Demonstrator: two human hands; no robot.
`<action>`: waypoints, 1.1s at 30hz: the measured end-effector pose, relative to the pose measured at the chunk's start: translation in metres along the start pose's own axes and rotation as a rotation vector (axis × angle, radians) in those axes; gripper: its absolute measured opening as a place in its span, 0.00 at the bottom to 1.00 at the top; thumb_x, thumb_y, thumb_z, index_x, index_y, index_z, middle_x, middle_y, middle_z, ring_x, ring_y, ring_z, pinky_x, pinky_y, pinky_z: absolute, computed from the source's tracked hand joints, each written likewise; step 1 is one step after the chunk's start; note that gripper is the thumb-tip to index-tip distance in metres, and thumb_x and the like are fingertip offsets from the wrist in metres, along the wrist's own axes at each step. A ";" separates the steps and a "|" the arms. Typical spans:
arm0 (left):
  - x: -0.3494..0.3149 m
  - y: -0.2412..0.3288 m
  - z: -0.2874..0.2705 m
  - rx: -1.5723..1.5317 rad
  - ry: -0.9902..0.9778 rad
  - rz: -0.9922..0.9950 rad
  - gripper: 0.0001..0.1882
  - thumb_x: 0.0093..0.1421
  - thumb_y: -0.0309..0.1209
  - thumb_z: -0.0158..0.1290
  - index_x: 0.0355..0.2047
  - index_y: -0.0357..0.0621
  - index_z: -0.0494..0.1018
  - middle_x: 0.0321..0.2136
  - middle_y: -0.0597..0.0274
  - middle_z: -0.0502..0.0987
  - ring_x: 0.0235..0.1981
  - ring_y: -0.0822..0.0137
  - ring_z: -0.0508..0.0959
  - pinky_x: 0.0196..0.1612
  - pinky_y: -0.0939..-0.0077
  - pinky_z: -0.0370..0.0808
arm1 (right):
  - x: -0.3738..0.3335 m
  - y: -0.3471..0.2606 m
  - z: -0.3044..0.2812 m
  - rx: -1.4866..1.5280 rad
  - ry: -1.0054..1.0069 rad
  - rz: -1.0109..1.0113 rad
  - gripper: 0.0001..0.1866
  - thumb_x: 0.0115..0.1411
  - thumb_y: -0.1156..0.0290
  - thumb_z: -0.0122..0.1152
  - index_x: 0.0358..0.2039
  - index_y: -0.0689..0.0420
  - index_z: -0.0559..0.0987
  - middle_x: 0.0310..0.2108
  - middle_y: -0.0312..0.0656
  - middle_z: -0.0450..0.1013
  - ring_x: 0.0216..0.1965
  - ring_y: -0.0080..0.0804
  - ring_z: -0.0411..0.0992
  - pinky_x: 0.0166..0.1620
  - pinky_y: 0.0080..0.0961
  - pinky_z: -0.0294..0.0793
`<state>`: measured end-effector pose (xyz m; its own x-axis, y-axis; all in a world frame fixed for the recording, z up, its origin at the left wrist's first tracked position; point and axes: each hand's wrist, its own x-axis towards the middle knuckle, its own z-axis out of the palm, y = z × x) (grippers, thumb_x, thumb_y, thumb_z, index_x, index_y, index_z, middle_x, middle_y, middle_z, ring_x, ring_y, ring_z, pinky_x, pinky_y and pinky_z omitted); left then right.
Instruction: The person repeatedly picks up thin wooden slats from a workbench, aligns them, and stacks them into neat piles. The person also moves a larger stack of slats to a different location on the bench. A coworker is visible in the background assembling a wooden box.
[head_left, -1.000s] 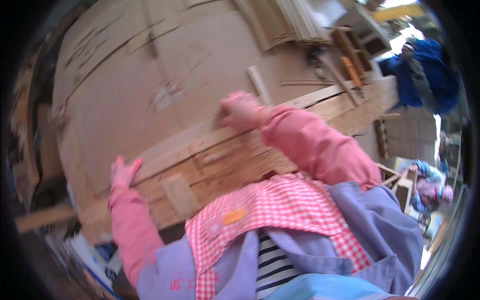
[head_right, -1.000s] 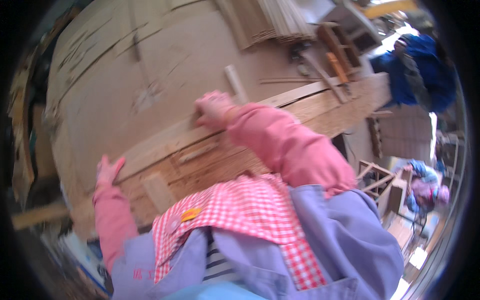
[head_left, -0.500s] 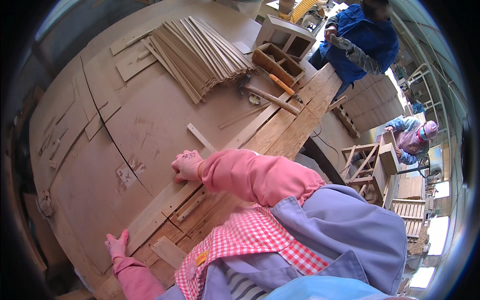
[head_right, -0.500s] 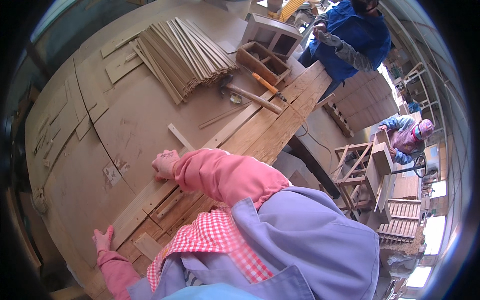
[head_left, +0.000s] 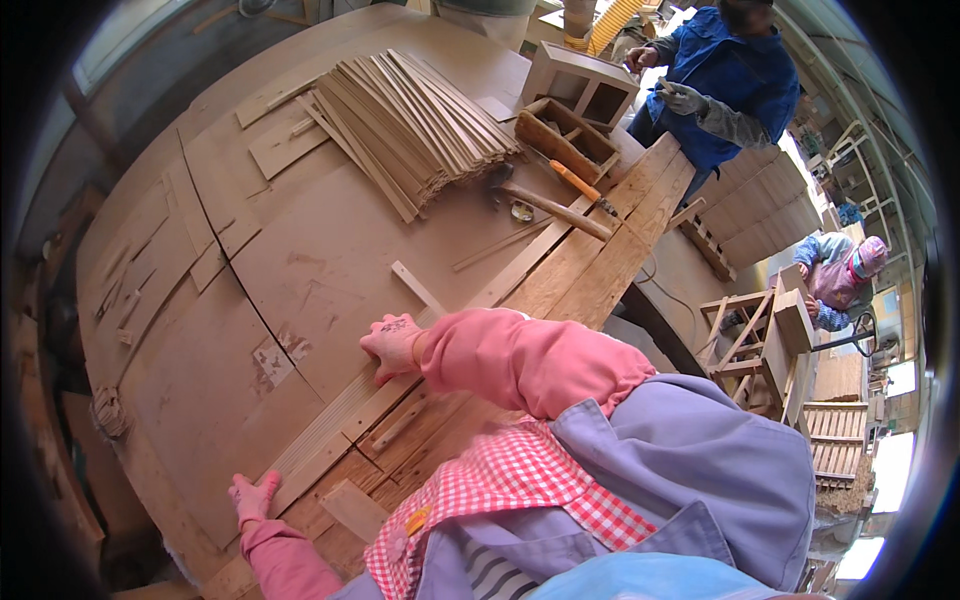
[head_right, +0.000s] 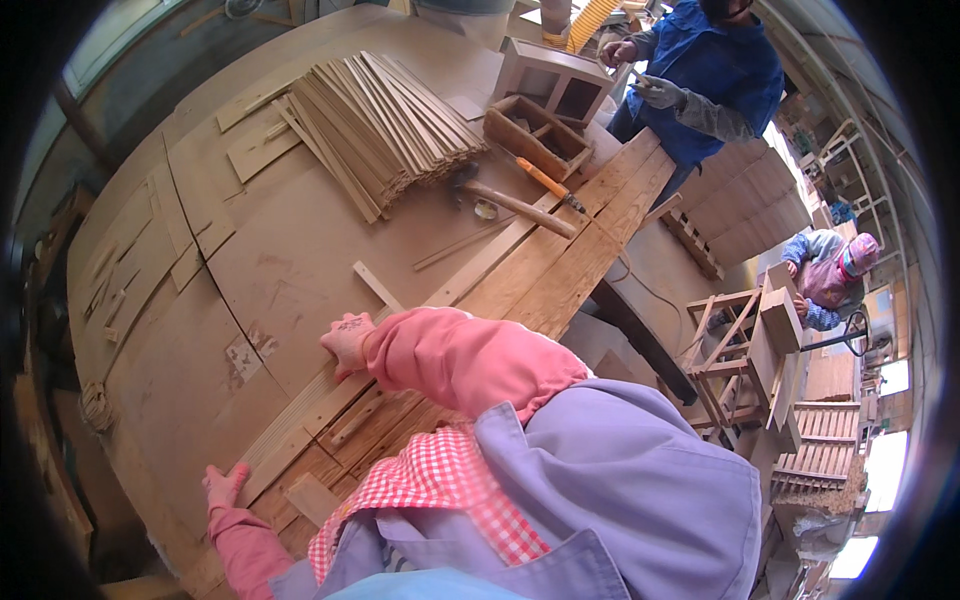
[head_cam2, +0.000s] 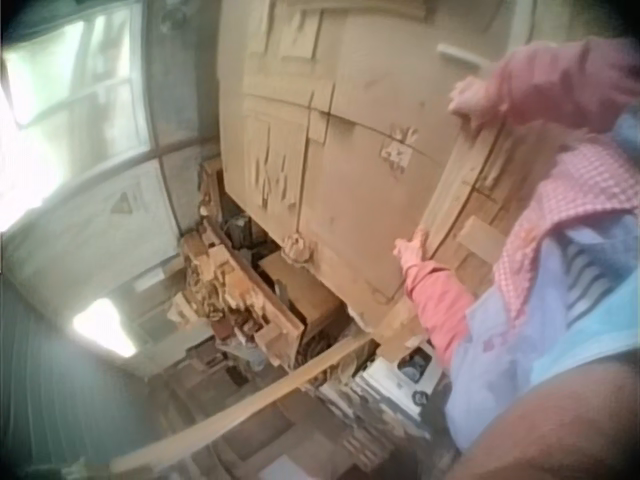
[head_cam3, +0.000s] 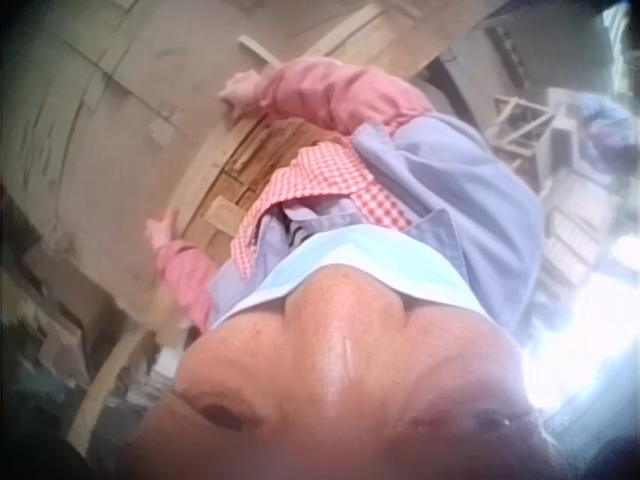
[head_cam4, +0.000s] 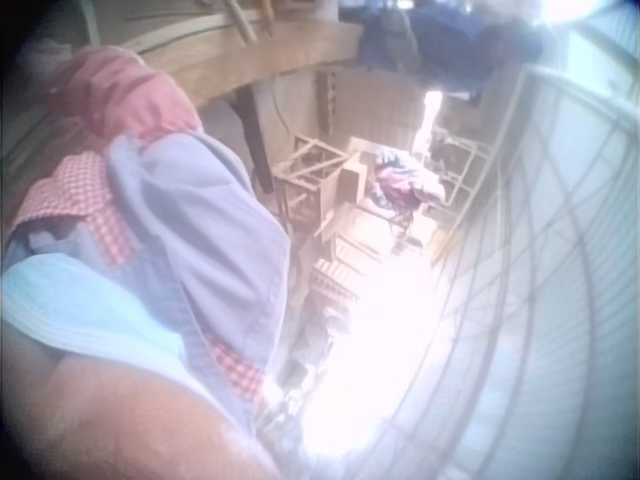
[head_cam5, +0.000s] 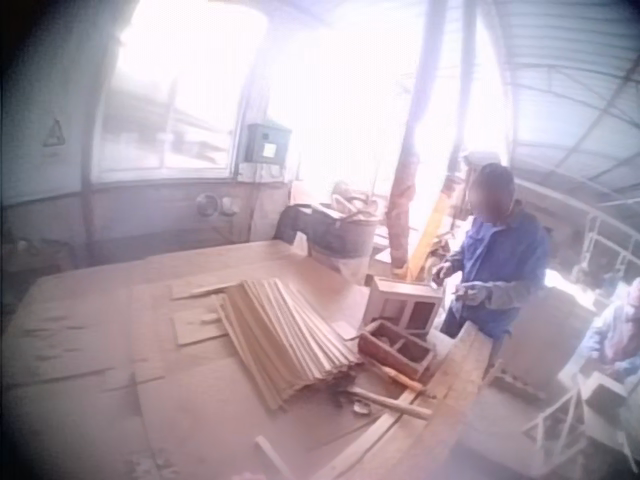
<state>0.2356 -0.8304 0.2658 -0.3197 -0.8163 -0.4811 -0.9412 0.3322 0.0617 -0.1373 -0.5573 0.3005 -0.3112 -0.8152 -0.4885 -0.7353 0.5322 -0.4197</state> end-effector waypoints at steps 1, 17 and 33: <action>0.000 0.001 0.001 0.004 -0.011 -0.006 0.52 0.43 0.61 0.69 0.57 0.33 0.65 0.55 0.31 0.68 0.57 0.37 0.71 0.57 0.51 0.71 | -0.001 0.000 0.001 0.002 0.020 -0.009 0.28 0.46 0.47 0.74 0.44 0.48 0.81 0.48 0.43 0.74 0.55 0.45 0.68 0.55 0.43 0.67; -0.001 0.007 0.002 0.059 -0.014 -0.041 0.59 0.40 0.59 0.72 0.61 0.32 0.60 0.59 0.29 0.65 0.60 0.36 0.69 0.61 0.53 0.71 | -0.004 0.004 0.008 -0.011 0.094 -0.047 0.27 0.49 0.47 0.73 0.45 0.48 0.80 0.49 0.43 0.74 0.55 0.46 0.68 0.56 0.45 0.68; -0.006 0.013 -0.002 0.033 -0.003 -0.060 0.59 0.39 0.58 0.73 0.61 0.33 0.60 0.59 0.30 0.65 0.60 0.36 0.69 0.60 0.53 0.71 | -0.007 0.002 0.007 -0.015 0.059 -0.049 0.25 0.50 0.48 0.72 0.45 0.47 0.81 0.48 0.42 0.73 0.56 0.45 0.67 0.55 0.48 0.67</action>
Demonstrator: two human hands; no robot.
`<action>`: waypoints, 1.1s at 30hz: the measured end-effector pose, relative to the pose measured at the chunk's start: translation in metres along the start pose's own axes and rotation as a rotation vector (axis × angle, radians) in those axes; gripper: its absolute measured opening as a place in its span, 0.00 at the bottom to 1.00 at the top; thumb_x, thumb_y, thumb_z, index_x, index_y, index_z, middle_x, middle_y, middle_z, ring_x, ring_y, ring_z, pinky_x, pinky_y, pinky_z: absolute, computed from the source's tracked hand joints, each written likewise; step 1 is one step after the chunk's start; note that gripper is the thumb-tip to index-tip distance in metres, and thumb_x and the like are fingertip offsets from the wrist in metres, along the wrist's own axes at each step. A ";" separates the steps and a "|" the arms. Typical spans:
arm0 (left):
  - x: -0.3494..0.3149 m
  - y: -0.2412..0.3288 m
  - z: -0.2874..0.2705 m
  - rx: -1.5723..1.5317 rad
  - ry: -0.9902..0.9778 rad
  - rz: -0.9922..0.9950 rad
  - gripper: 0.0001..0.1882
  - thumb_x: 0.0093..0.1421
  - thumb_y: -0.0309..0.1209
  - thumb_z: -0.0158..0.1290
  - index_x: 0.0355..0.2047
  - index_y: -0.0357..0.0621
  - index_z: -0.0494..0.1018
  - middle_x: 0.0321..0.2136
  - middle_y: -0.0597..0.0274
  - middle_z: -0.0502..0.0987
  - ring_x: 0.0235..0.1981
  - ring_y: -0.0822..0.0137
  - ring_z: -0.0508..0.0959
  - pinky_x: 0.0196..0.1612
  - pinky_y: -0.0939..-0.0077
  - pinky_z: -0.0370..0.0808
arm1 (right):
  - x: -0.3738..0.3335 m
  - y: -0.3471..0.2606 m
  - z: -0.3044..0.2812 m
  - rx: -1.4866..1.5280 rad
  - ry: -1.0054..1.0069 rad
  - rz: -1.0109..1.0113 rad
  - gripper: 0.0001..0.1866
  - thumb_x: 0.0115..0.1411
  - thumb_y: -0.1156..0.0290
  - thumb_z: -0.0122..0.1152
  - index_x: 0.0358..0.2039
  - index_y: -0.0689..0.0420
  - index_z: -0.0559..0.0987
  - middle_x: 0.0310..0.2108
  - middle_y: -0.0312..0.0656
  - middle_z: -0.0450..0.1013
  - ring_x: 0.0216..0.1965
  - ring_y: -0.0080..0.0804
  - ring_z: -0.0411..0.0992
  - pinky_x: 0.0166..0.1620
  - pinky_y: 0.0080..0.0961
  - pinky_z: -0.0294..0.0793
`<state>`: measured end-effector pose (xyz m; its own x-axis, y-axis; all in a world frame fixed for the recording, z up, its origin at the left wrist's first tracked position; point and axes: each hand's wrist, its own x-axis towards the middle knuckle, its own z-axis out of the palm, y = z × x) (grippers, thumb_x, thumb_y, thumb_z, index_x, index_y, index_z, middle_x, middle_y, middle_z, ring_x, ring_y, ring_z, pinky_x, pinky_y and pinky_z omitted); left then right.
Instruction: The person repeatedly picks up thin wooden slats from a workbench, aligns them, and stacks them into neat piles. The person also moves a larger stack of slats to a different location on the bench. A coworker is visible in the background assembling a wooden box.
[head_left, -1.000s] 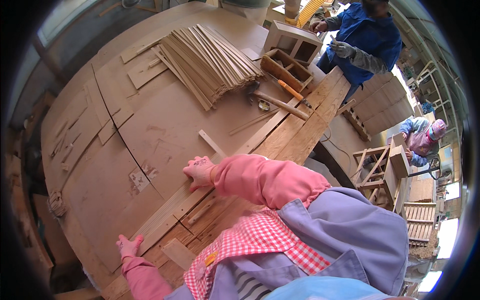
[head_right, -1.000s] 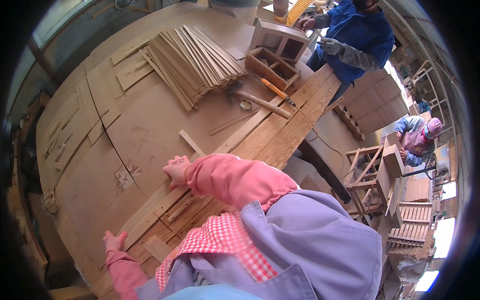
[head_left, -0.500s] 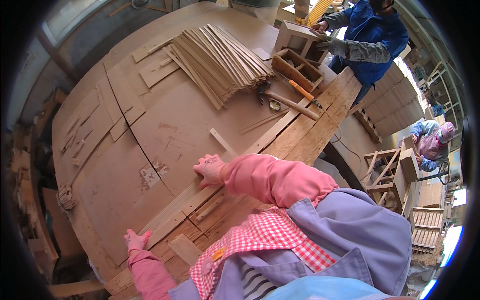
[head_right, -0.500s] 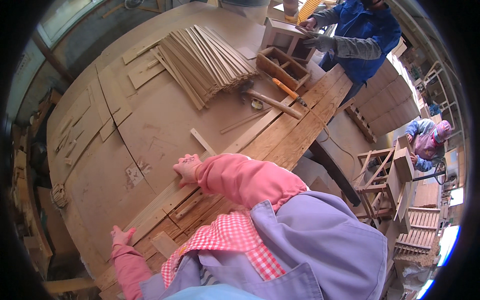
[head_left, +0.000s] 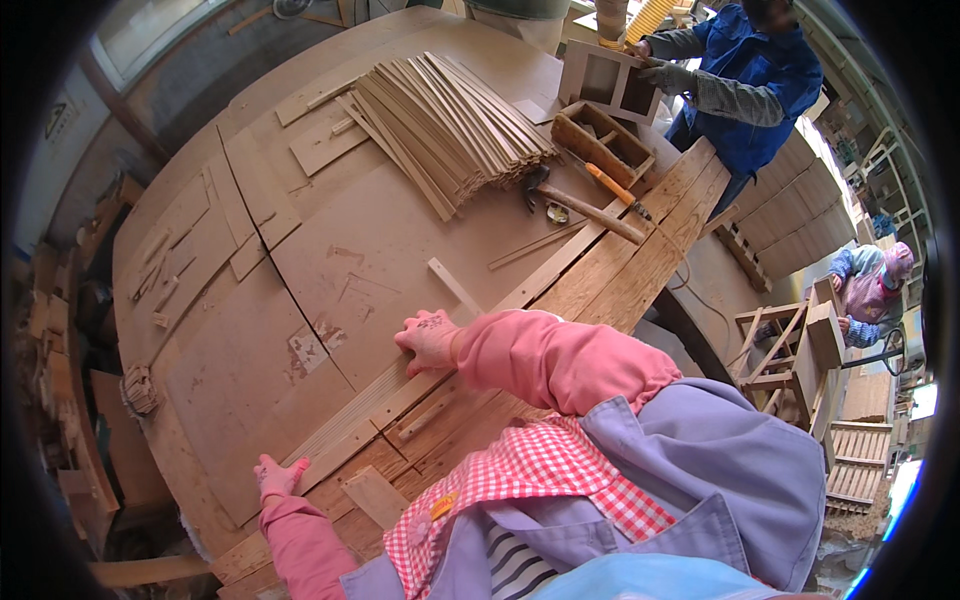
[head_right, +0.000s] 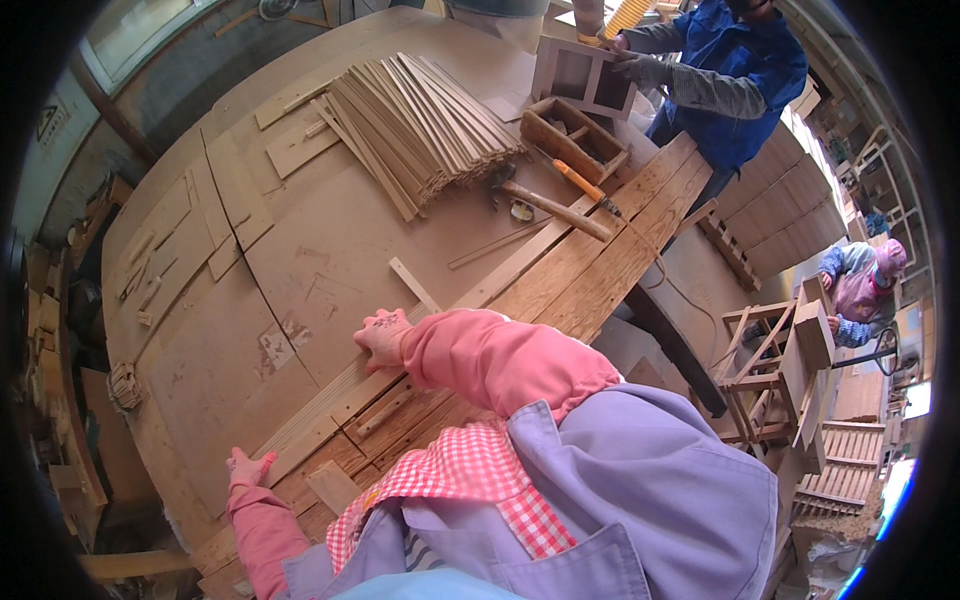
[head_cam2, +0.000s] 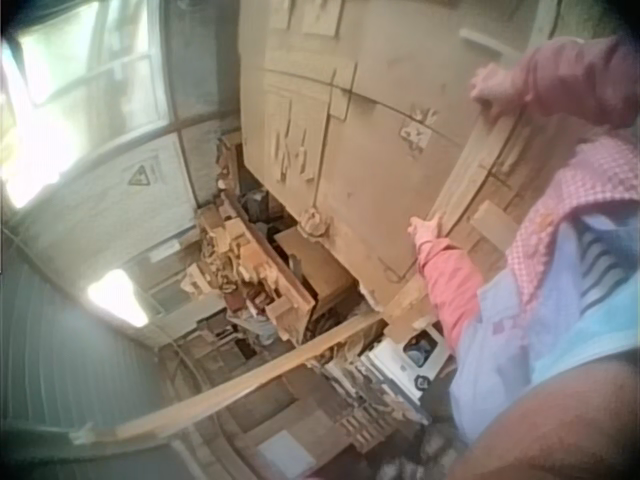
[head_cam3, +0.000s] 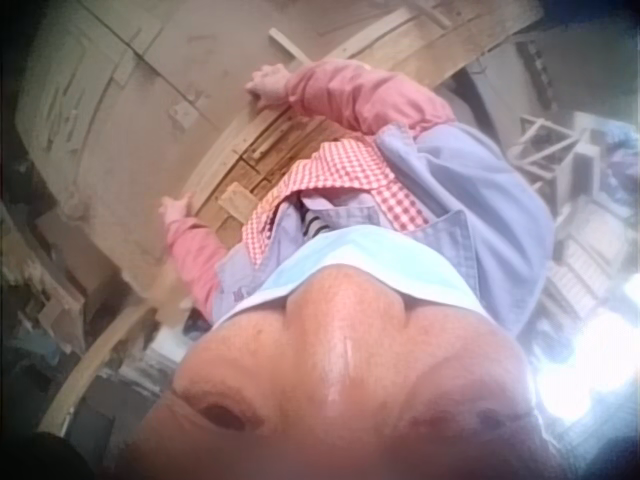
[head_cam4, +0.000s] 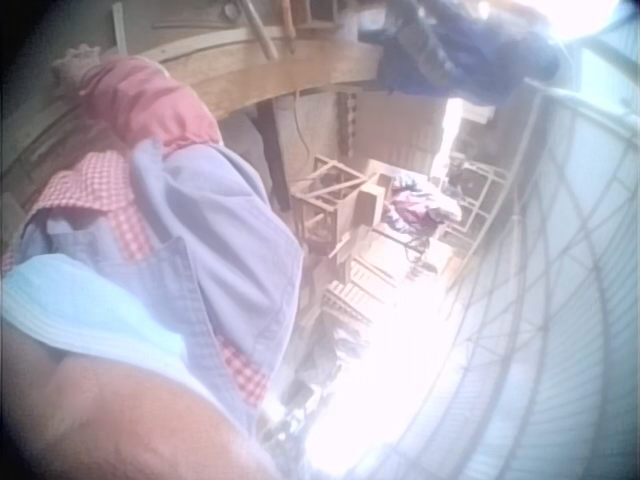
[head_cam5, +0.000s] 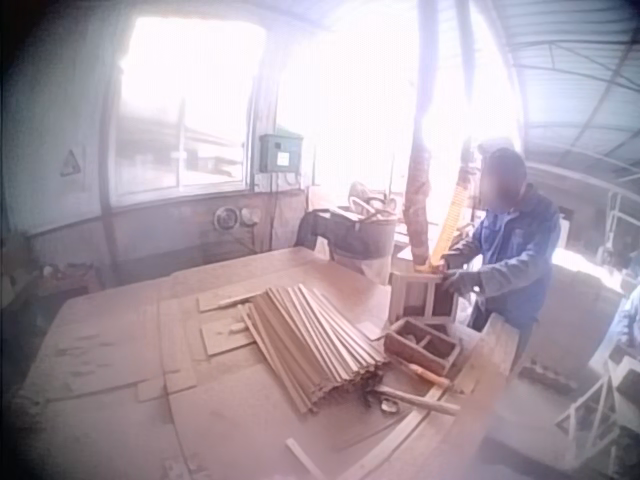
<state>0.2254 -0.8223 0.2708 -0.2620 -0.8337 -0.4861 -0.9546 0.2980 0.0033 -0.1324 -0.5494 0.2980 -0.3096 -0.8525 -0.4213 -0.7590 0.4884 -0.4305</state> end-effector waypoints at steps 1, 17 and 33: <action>0.000 0.000 0.000 0.004 -0.003 0.000 0.59 0.39 0.58 0.73 0.61 0.33 0.60 0.59 0.30 0.65 0.60 0.36 0.70 0.60 0.53 0.72 | 0.000 0.000 0.000 0.001 0.007 0.000 0.25 0.50 0.47 0.73 0.45 0.46 0.81 0.49 0.41 0.73 0.57 0.44 0.67 0.55 0.49 0.66; -0.005 0.003 -0.003 0.014 -0.016 0.008 0.58 0.40 0.59 0.72 0.60 0.33 0.61 0.58 0.30 0.66 0.59 0.37 0.70 0.60 0.53 0.71 | 0.002 0.003 0.004 0.002 0.041 -0.014 0.27 0.48 0.45 0.73 0.44 0.47 0.81 0.48 0.41 0.74 0.56 0.44 0.68 0.55 0.46 0.67; -0.035 0.074 0.026 -0.300 0.203 0.549 0.30 0.49 0.57 0.66 0.38 0.43 0.80 0.45 0.52 0.78 0.50 0.50 0.74 0.52 0.54 0.71 | -0.001 0.002 0.001 0.016 0.045 -0.006 0.24 0.49 0.47 0.73 0.41 0.47 0.81 0.46 0.40 0.74 0.54 0.44 0.68 0.54 0.44 0.67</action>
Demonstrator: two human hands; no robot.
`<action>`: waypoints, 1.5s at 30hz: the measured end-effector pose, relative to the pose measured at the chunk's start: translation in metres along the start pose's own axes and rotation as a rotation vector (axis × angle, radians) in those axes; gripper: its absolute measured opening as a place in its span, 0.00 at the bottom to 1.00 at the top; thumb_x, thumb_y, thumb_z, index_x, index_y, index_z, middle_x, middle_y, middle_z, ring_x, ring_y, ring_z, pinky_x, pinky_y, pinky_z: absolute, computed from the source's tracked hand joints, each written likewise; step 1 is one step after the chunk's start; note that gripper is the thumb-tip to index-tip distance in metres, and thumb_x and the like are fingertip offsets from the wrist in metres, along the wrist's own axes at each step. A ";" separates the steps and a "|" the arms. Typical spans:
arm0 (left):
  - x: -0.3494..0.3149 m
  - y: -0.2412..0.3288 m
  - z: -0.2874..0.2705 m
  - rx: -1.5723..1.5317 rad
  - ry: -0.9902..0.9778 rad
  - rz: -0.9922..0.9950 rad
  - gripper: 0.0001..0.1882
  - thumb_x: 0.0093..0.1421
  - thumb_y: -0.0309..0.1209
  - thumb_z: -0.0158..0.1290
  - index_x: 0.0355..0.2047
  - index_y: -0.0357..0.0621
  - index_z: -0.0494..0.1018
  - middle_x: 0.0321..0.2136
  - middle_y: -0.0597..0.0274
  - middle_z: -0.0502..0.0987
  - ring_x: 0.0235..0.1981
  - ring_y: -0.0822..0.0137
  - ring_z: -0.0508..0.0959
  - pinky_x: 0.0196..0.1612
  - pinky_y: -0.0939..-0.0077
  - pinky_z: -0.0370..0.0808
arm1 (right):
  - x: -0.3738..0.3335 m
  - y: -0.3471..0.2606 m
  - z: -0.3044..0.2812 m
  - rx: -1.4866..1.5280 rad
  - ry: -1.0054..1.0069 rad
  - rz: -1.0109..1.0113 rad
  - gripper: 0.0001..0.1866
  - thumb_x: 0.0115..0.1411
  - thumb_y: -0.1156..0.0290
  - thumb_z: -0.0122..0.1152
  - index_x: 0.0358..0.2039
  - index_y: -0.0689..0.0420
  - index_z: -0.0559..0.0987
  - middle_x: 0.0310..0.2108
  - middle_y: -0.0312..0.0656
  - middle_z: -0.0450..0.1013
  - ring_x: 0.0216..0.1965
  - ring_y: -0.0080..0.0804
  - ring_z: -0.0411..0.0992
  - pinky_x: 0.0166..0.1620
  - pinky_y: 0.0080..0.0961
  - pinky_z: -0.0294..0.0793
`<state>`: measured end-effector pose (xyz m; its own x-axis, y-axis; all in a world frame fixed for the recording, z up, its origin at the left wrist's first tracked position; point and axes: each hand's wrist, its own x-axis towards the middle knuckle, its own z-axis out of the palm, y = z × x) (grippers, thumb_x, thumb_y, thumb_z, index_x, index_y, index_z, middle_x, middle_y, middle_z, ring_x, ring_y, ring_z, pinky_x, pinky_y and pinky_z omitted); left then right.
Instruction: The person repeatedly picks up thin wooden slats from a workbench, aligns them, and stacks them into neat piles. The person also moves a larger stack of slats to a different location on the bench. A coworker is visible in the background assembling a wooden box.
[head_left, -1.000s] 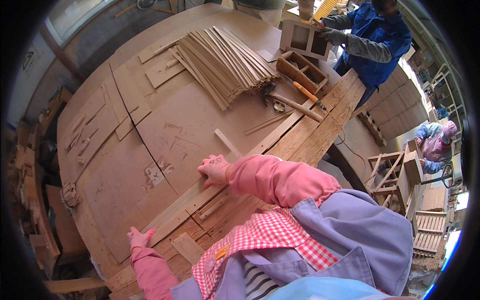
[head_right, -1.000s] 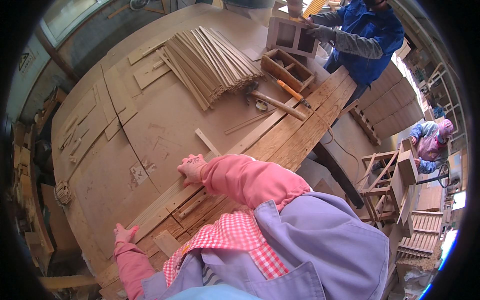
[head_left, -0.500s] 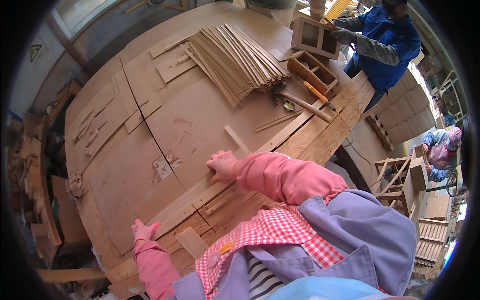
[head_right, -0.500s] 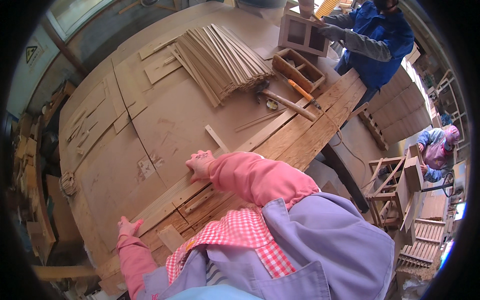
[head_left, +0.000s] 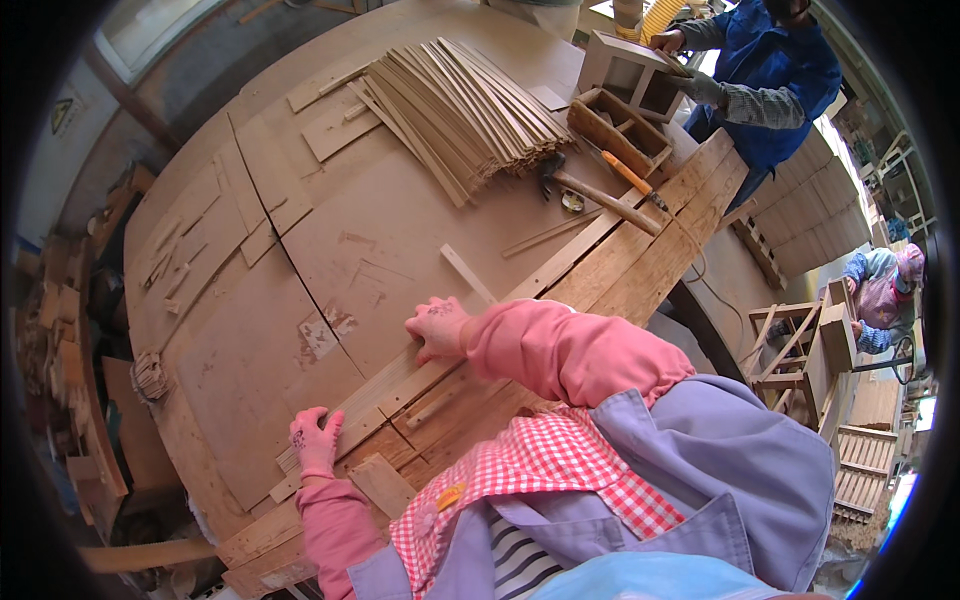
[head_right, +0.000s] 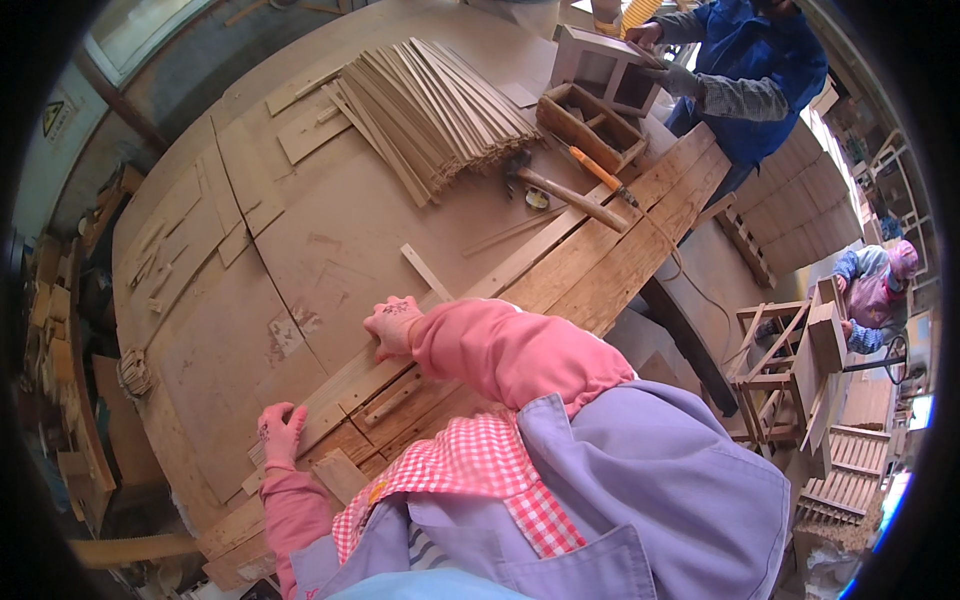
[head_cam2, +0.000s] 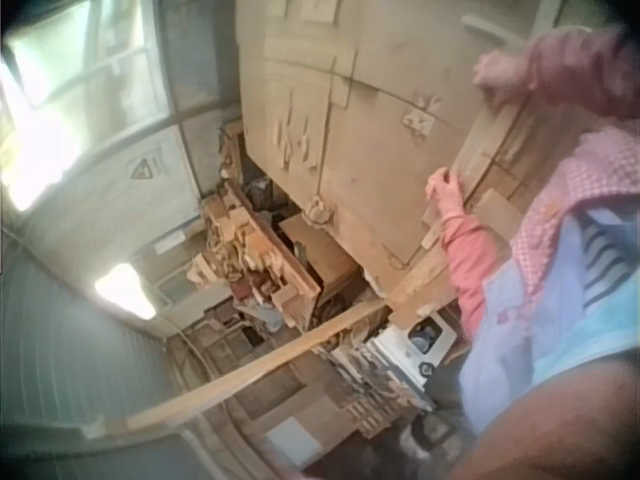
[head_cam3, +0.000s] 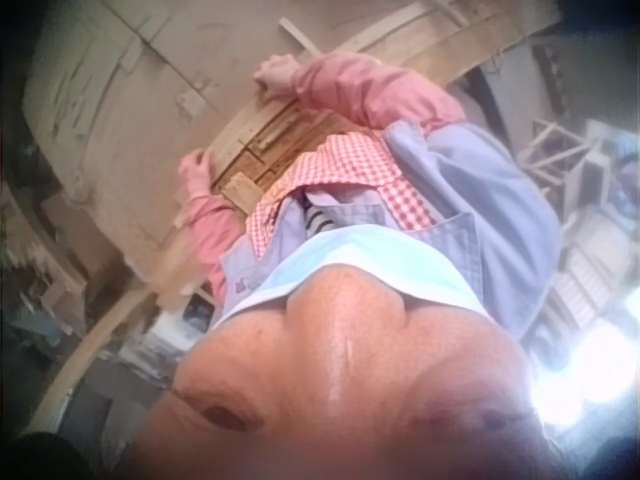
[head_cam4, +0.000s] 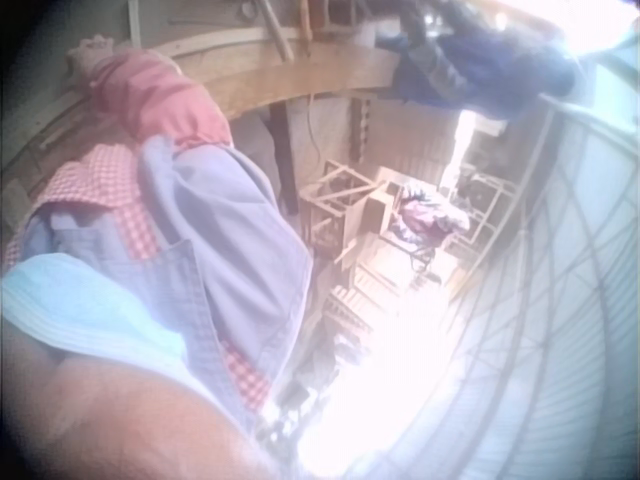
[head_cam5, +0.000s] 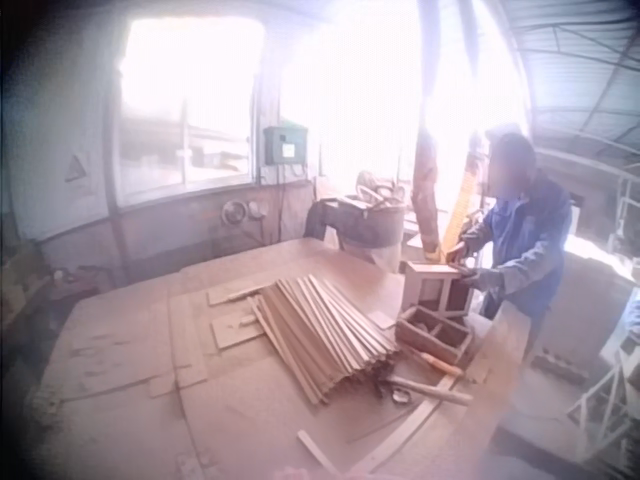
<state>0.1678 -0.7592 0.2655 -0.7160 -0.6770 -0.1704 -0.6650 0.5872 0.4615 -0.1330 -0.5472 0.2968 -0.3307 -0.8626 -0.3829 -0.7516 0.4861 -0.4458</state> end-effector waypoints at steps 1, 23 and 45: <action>0.000 0.008 0.002 0.088 -0.017 -0.014 0.31 0.49 0.58 0.66 0.39 0.43 0.79 0.45 0.52 0.78 0.50 0.50 0.74 0.52 0.54 0.71 | 0.000 0.000 0.000 0.000 -0.002 -0.001 0.24 0.49 0.47 0.73 0.41 0.47 0.81 0.46 0.40 0.74 0.55 0.44 0.68 0.54 0.44 0.67; 0.007 0.027 0.010 0.368 -0.020 -0.053 0.31 0.47 0.60 0.67 0.37 0.45 0.75 0.39 0.54 0.77 0.46 0.49 0.75 0.49 0.51 0.72 | -0.033 0.018 0.005 -0.156 0.083 -0.338 0.53 0.40 0.31 0.69 0.60 0.56 0.73 0.58 0.43 0.69 0.62 0.42 0.63 0.62 0.39 0.58; 0.005 0.038 0.017 0.375 0.060 -0.161 0.28 0.51 0.58 0.65 0.35 0.45 0.76 0.40 0.55 0.78 0.46 0.50 0.76 0.50 0.52 0.72 | -0.042 0.020 0.019 -0.134 0.238 -0.334 0.48 0.46 0.33 0.66 0.58 0.58 0.74 0.56 0.45 0.71 0.60 0.42 0.65 0.64 0.40 0.57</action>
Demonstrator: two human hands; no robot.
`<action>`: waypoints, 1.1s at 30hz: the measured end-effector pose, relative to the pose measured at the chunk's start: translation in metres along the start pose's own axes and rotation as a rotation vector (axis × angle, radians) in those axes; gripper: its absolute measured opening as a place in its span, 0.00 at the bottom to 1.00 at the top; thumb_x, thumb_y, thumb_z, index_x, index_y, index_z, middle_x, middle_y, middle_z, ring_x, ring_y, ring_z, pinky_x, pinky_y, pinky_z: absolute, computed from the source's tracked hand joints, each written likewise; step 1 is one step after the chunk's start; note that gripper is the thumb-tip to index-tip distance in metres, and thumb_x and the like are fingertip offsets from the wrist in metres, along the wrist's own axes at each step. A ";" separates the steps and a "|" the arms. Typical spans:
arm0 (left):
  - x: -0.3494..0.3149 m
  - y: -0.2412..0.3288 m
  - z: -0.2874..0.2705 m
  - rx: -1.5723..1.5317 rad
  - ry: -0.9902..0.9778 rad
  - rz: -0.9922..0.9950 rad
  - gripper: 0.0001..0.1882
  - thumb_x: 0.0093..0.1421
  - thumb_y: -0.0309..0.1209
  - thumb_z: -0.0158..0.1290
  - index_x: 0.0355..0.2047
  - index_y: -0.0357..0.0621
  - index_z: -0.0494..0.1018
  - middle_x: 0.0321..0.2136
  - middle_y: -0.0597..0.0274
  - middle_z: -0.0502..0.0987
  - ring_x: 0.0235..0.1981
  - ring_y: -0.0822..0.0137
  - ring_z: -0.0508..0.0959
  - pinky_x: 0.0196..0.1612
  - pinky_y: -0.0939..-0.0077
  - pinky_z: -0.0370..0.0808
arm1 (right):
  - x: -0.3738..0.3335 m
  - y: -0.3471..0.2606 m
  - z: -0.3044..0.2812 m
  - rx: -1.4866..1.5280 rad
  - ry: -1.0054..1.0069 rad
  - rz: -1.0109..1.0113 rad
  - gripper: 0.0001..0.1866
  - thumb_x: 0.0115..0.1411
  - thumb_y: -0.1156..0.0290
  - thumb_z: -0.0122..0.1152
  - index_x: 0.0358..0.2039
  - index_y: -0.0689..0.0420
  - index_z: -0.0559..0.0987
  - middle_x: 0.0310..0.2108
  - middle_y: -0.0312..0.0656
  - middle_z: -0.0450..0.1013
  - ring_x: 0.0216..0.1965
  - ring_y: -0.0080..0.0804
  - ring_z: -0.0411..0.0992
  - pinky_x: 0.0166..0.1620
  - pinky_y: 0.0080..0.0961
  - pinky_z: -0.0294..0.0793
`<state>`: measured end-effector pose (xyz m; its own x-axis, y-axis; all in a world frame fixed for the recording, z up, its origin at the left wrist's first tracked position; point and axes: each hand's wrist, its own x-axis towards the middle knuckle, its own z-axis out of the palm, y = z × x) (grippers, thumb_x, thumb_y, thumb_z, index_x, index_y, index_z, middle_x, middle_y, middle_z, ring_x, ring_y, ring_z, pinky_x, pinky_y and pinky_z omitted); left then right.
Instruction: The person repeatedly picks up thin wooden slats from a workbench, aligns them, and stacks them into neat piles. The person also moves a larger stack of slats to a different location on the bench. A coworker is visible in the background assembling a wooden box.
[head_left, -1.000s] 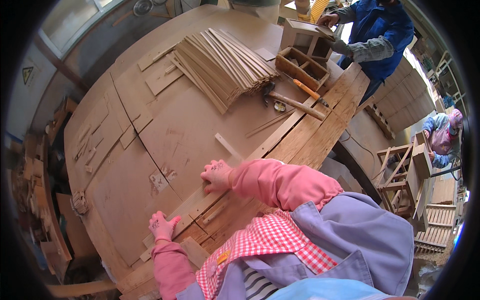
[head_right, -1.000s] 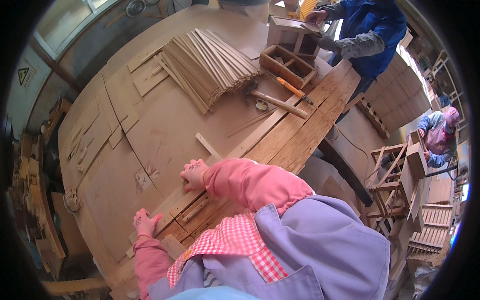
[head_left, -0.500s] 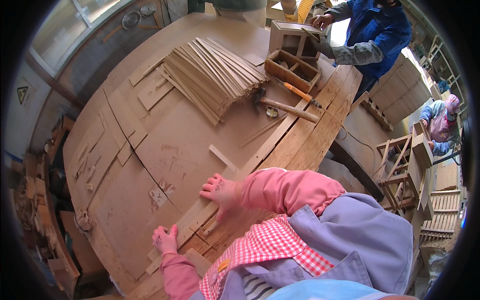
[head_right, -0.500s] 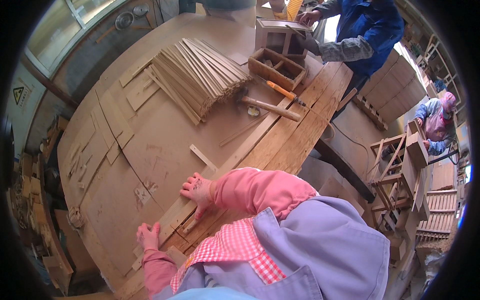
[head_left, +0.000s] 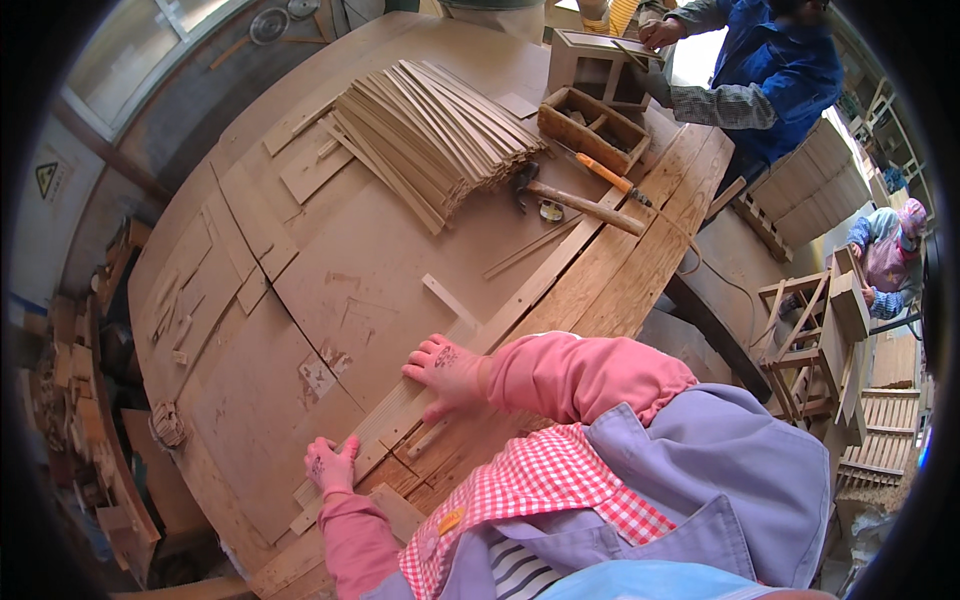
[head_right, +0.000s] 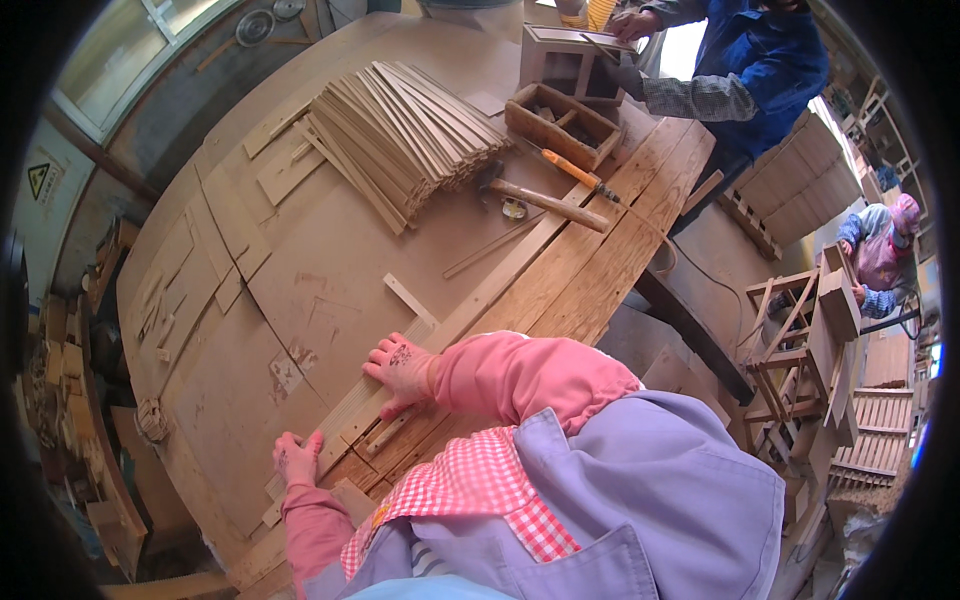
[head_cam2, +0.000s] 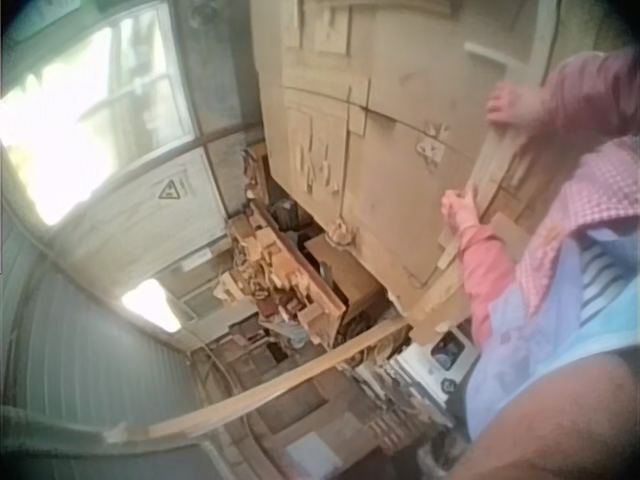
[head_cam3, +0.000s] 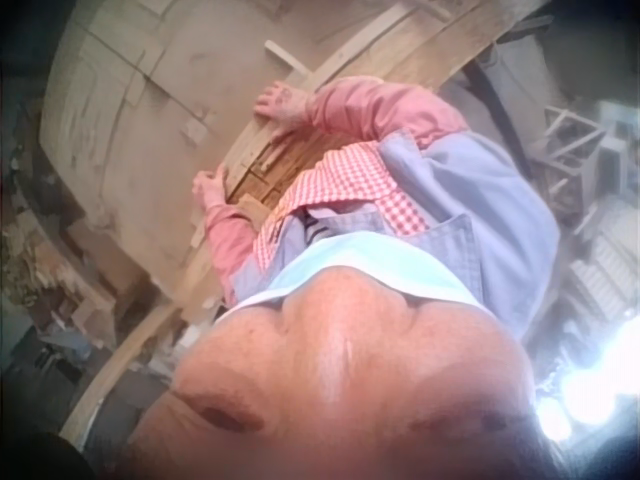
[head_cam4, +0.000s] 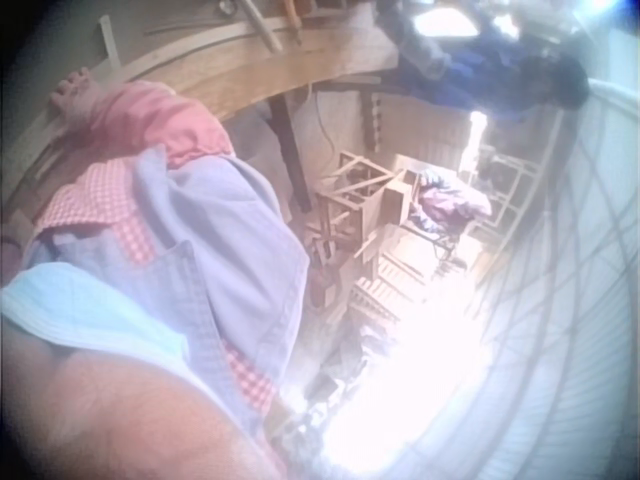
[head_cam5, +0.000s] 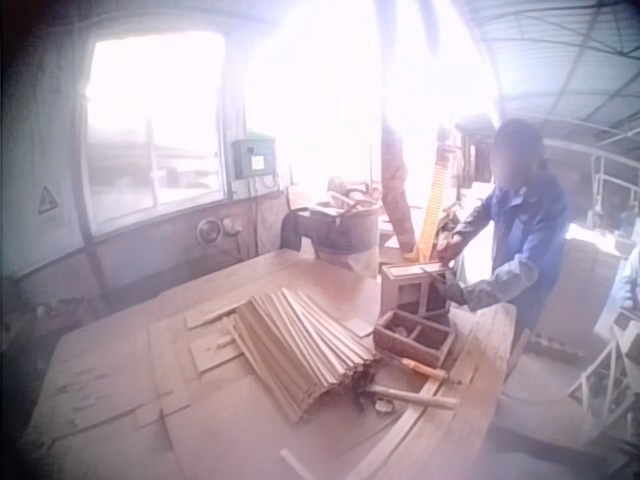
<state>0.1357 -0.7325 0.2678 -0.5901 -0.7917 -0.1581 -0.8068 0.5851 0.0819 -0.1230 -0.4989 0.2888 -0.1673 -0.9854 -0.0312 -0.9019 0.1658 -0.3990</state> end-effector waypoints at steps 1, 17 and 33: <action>0.000 0.001 0.000 -0.002 -0.011 -0.010 0.29 0.50 0.58 0.65 0.35 0.45 0.76 0.40 0.55 0.78 0.46 0.50 0.76 0.49 0.52 0.73 | 0.000 0.000 0.001 0.004 0.017 -0.002 0.48 0.47 0.33 0.66 0.58 0.58 0.74 0.56 0.45 0.71 0.60 0.42 0.65 0.64 0.40 0.57; 0.000 0.001 0.001 -0.001 -0.002 -0.043 0.29 0.50 0.58 0.66 0.37 0.46 0.77 0.42 0.55 0.78 0.48 0.50 0.76 0.52 0.54 0.73 | 0.005 -0.001 0.009 0.026 0.059 0.033 0.36 0.57 0.40 0.60 0.54 0.58 0.77 0.52 0.45 0.74 0.57 0.43 0.67 0.64 0.39 0.60; 0.000 0.004 0.003 -0.022 0.011 -0.060 0.30 0.48 0.58 0.67 0.34 0.45 0.75 0.41 0.56 0.77 0.47 0.50 0.75 0.49 0.52 0.73 | 0.005 -0.003 0.013 0.009 0.086 0.042 0.33 0.58 0.41 0.59 0.52 0.56 0.78 0.50 0.44 0.75 0.56 0.42 0.69 0.63 0.38 0.62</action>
<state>0.1327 -0.7295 0.2656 -0.5409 -0.8271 -0.1527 -0.8411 0.5325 0.0946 -0.1163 -0.5047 0.2780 -0.2388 -0.9706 0.0308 -0.8900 0.2060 -0.4068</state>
